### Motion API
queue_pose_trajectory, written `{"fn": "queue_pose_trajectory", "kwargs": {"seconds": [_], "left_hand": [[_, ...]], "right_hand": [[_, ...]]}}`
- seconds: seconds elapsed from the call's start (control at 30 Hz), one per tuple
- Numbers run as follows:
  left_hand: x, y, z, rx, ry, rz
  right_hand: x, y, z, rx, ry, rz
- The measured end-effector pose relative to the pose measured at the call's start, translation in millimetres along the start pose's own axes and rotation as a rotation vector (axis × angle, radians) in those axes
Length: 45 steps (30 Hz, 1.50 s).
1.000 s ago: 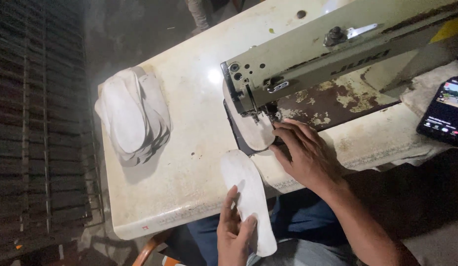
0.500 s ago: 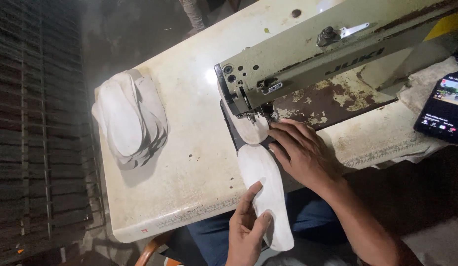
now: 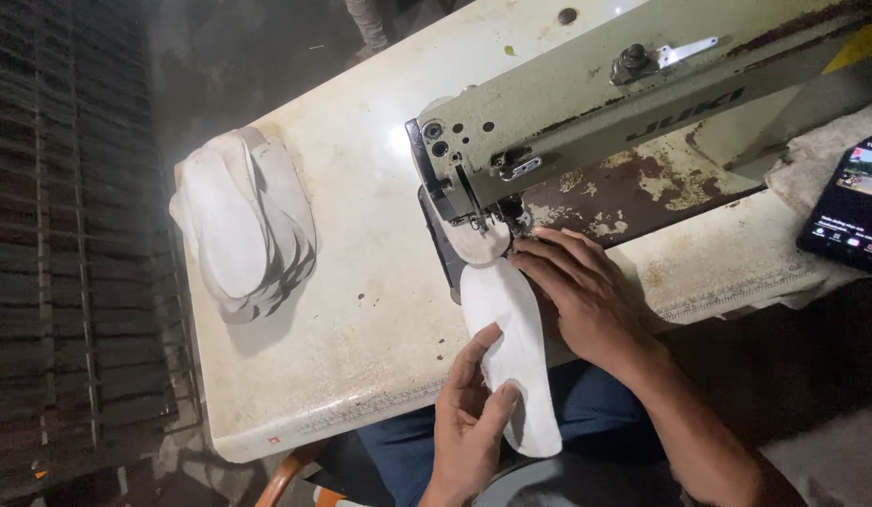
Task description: Stitching the edges of shoe insoles using an industrial sewing machine
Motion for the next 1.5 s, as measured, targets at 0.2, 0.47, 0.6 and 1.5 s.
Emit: {"fn": "queue_pose_trajectory", "kwargs": {"seconds": [0.2, 0.47, 0.6, 1.5], "left_hand": [[8, -8, -6, 0.007, 0.039, -0.084], [14, -7, -14, -0.036, 0.051, -0.147], [17, -8, -16, -0.025, 0.065, -0.148], [197, -60, 66, 1.105, -0.171, -0.764]], "right_hand": [[0, 2, 0, 0.03, 0.067, 0.01], [2, 10, 7, 0.031, -0.018, 0.121], [2, 12, 10, 0.02, -0.041, 0.14], [0, 6, -4, -0.076, 0.066, 0.102]]}}
Point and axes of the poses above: each hand's wrist, its own x-axis towards the middle knuckle, its own z-axis out of the back of the hand, y = z × x, the point moved 7 cm from there along x, towards the middle knuckle, and after that the axes turned 8 degrees about x, right-handed, at the moved point
